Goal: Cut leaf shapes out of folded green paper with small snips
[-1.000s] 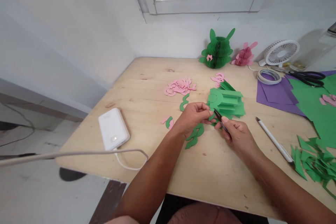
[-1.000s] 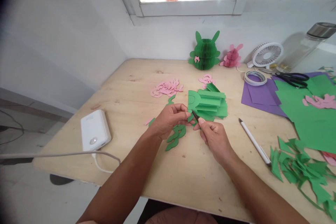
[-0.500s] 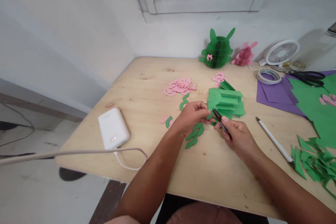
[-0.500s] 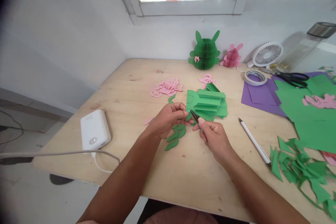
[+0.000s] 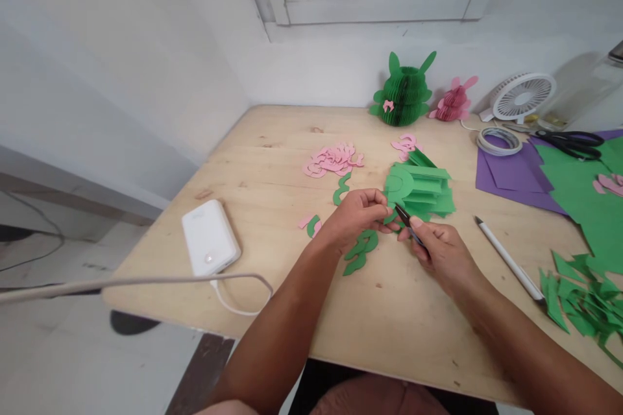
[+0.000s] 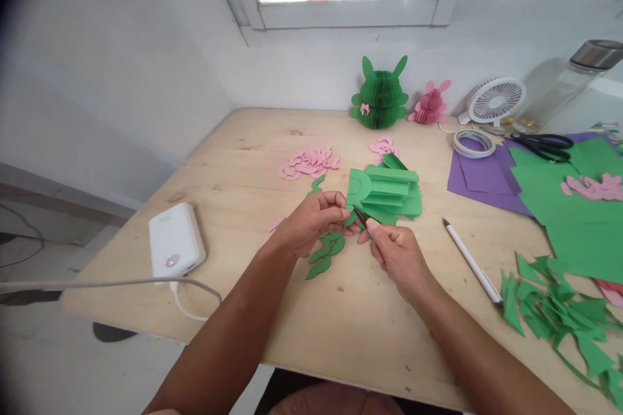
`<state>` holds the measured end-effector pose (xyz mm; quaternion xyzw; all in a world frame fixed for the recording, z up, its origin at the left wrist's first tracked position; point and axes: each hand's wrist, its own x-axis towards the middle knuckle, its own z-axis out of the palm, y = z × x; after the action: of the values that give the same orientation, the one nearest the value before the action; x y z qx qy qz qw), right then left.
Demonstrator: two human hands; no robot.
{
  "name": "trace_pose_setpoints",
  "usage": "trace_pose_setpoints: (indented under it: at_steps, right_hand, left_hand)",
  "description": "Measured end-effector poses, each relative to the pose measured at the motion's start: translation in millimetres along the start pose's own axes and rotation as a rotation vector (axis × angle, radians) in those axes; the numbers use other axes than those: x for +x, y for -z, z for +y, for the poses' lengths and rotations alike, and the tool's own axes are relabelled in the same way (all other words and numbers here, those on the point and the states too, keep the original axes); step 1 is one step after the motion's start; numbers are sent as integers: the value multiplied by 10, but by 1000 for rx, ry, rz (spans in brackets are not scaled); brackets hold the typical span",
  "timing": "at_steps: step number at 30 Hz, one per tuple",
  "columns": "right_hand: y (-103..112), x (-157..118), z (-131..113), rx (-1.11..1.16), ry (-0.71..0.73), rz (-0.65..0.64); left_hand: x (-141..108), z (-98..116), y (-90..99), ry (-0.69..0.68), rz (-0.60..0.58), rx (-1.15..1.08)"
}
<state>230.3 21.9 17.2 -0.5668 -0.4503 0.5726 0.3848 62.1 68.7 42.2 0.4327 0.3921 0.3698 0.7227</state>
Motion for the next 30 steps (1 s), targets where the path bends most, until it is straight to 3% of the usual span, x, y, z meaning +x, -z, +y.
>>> trace_pose_setpoints:
  at_steps: [18, 30]
  right_hand:
    - [-5, -8, -44, -78, 52, 8]
    - [-32, -4, -62, -47, 59, 74]
  left_hand:
    - [-5, 39, 23, 42, -13, 29]
    - [1, -40, -70, -60, 72, -5]
